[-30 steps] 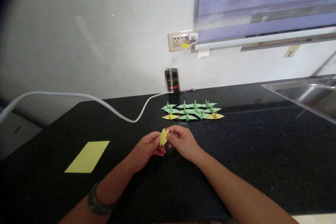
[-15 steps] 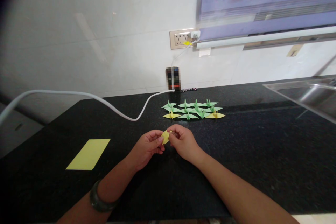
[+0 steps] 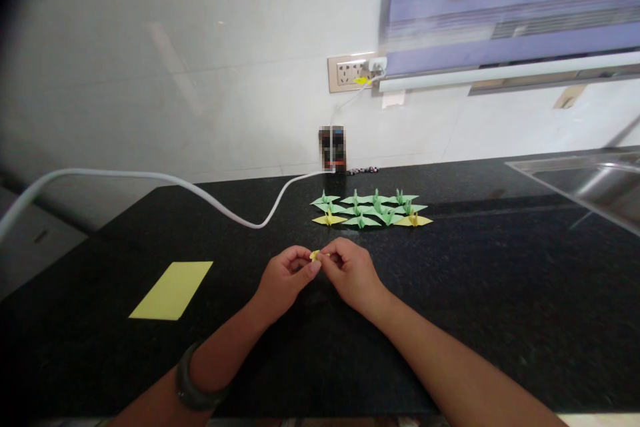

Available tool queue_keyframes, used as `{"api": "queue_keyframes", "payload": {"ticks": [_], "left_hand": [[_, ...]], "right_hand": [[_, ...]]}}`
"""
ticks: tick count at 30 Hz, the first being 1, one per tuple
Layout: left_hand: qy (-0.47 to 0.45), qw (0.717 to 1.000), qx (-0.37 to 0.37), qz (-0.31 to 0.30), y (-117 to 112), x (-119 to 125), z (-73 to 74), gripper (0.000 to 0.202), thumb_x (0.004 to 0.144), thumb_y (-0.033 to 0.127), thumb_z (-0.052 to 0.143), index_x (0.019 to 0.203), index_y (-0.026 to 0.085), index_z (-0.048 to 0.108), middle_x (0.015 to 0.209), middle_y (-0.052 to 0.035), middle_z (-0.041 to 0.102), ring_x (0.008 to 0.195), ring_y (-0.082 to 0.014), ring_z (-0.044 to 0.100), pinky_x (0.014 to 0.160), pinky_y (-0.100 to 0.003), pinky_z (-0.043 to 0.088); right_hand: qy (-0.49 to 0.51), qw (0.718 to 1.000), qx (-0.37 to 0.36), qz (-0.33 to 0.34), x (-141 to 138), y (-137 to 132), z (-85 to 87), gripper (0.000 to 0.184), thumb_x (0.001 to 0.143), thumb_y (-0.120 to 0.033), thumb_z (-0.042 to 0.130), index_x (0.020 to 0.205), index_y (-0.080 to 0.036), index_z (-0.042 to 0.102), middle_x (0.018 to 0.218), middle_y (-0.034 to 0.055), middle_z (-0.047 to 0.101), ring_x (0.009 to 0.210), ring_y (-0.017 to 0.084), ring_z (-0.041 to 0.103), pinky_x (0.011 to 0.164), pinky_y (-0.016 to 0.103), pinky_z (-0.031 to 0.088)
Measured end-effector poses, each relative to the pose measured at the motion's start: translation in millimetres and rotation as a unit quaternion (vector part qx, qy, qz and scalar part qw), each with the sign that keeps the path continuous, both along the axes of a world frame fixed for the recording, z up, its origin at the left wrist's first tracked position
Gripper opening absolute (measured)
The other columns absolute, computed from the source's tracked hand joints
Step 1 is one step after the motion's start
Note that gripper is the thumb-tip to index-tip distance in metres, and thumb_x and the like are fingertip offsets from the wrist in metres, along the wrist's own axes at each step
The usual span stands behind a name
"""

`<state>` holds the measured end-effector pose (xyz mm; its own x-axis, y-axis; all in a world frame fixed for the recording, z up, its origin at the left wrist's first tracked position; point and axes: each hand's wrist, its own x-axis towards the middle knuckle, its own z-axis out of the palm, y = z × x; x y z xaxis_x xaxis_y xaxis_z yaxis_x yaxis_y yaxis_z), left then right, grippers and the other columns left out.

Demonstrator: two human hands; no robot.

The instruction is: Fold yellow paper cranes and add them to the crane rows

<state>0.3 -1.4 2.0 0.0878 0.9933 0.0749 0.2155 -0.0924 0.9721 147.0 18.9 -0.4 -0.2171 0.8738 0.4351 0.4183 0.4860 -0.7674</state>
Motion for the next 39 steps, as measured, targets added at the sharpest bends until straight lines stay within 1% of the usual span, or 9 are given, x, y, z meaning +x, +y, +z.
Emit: {"api": "queue_keyframes", "payload": {"ticks": [5,8,11,15,20,25,31,35,39], "left_hand": [[-0.097,0.993,-0.046,-0.040,-2,0,6.5,0.026,0.072,0.037,0.051,0.082,0.014,0.055,0.078,-0.0045,0.060,0.075,-0.0152,0.057,0.063,-0.026,0.047],[-0.117,0.991,-0.050,-0.046,-2,0,8.7,0.025,0.074,0.036,0.049,0.082,0.013,0.056,0.079,-0.0053,0.060,0.078,-0.0161,0.056,0.065,-0.028,0.048],[-0.119,0.991,-0.047,-0.046,-2,0,7.7,0.026,0.075,0.035,0.046,0.084,0.013,0.056,0.083,-0.0066,0.060,0.081,-0.0172,0.056,0.066,-0.030,0.049],[-0.111,0.992,-0.046,-0.035,-1,0,6.1,0.026,0.075,0.034,0.048,0.087,0.013,0.058,0.084,-0.0071,0.061,0.082,-0.0179,0.057,0.066,-0.030,0.049],[-0.110,0.992,-0.055,-0.024,-1,0,8.9,0.025,0.073,0.033,0.050,0.082,0.012,0.060,0.082,-0.0069,0.063,0.079,-0.0170,0.058,0.067,-0.028,0.048],[-0.108,0.992,-0.055,-0.027,-2,-1,11.3,0.025,0.073,0.032,0.049,0.082,0.012,0.060,0.080,-0.0064,0.062,0.079,-0.0177,0.058,0.066,-0.029,0.048],[-0.106,0.992,-0.060,-0.024,-1,-1,10.9,0.022,0.073,0.029,0.049,0.082,0.012,0.059,0.080,-0.0068,0.062,0.078,-0.0177,0.058,0.066,-0.030,0.049],[-0.105,0.993,-0.058,-0.024,-1,-1,9.9,0.023,0.074,0.029,0.048,0.084,0.012,0.060,0.082,-0.0072,0.063,0.079,-0.0178,0.059,0.065,-0.028,0.049],[-0.094,0.993,-0.064,-0.024,-1,-2,10.8,0.023,0.073,0.028,0.048,0.083,0.012,0.060,0.082,-0.0074,0.063,0.079,-0.0176,0.059,0.066,-0.028,0.048]], "right_hand": [[0.021,0.999,-0.024,0.004,0,0,0.3,0.012,0.076,-0.027,0.050,0.073,-0.017,0.056,0.064,0.0012,0.057,0.056,0.011,0.051,0.051,0.022,0.040],[0.028,0.999,-0.039,0.010,0,0,-0.4,0.013,0.076,-0.029,0.050,0.073,-0.017,0.056,0.067,0.0022,0.059,0.058,0.012,0.052,0.052,0.022,0.041],[0.031,0.999,-0.044,0.005,0,1,-1.3,0.014,0.076,-0.029,0.050,0.074,-0.017,0.056,0.067,0.0025,0.059,0.058,0.012,0.053,0.052,0.022,0.041],[0.014,1.000,-0.024,0.005,1,0,0.3,0.013,0.076,-0.028,0.050,0.074,-0.017,0.056,0.067,0.0025,0.059,0.059,0.012,0.053,0.054,0.023,0.042],[0.001,1.000,-0.006,0.009,0,-2,4.1,0.012,0.076,-0.026,0.050,0.073,-0.018,0.057,0.067,0.0025,0.059,0.059,0.012,0.052,0.054,0.023,0.042],[-0.007,1.000,0.001,0.013,1,-2,5.6,0.011,0.077,-0.026,0.049,0.074,-0.018,0.056,0.067,0.0023,0.059,0.060,0.012,0.053,0.055,0.023,0.041],[-0.015,1.000,0.002,0.009,0,-3,5.7,0.010,0.076,-0.025,0.051,0.073,-0.017,0.057,0.066,0.0023,0.058,0.060,0.012,0.051,0.054,0.023,0.040],[0.001,1.000,-0.002,0.010,1,-2,5.9,0.010,0.076,-0.025,0.050,0.075,-0.017,0.057,0.067,0.0023,0.058,0.060,0.012,0.052,0.054,0.023,0.040],[-0.010,1.000,0.007,0.021,1,-2,7.9,0.010,0.076,-0.024,0.050,0.074,-0.018,0.057,0.066,0.0018,0.058,0.060,0.012,0.052,0.055,0.023,0.040]]}}
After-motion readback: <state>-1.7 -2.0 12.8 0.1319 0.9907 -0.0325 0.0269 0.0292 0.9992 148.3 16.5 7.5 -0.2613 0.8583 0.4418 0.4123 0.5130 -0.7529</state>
